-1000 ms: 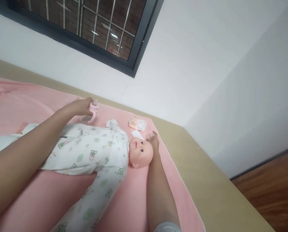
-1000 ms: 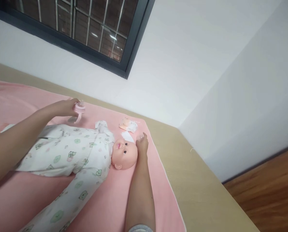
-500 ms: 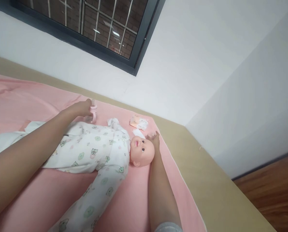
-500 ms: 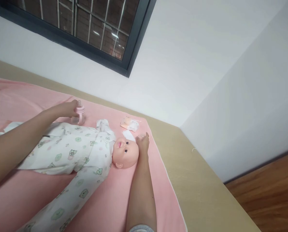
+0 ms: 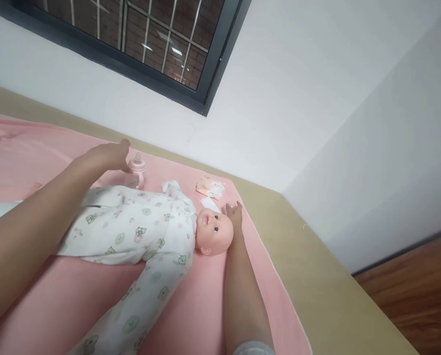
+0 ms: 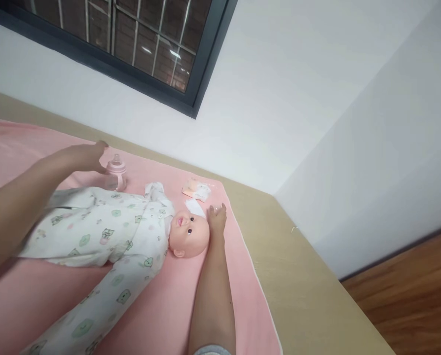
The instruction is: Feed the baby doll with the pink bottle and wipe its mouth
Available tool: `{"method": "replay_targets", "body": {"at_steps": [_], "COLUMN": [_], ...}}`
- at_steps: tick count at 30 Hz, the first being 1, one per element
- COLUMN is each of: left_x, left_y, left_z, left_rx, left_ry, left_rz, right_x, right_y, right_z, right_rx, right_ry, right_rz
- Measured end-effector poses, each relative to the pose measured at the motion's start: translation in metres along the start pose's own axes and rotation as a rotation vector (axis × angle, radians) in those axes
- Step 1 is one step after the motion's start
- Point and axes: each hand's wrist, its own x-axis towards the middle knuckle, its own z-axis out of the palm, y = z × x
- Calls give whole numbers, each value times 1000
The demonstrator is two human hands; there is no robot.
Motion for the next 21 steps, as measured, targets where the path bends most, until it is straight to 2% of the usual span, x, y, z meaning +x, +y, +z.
{"method": "replay_targets", "body": {"at_steps": [2,4,7,10,12,16,21], "left_x": [-15,-36,-65,-80,-80,-65,-42], "left_y": [6,22,60,105,132,177,219], "left_z": [-14,-25,-31,-25,-18,1,36], "left_rx": [-23,-86,-116,-162,-206,-231,-166], "left_ry": [147,311,335,193,39,-320,-580], "left_rz": [24,130,292,435,521,657,673], "right_x": [2,4,3,-2,-6,-14,-19], "right_y": [-2,-4,-8,-14,-19,-29,-36], "right_z": [-1,-2,-3,-7,-10,-15,-15], "right_rx": [18,41,78,99,102,107,101], "right_ry": [-9,1,56,133,195,304,313], "right_rz": [35,50,23,-22,-62,-211,-299]}}
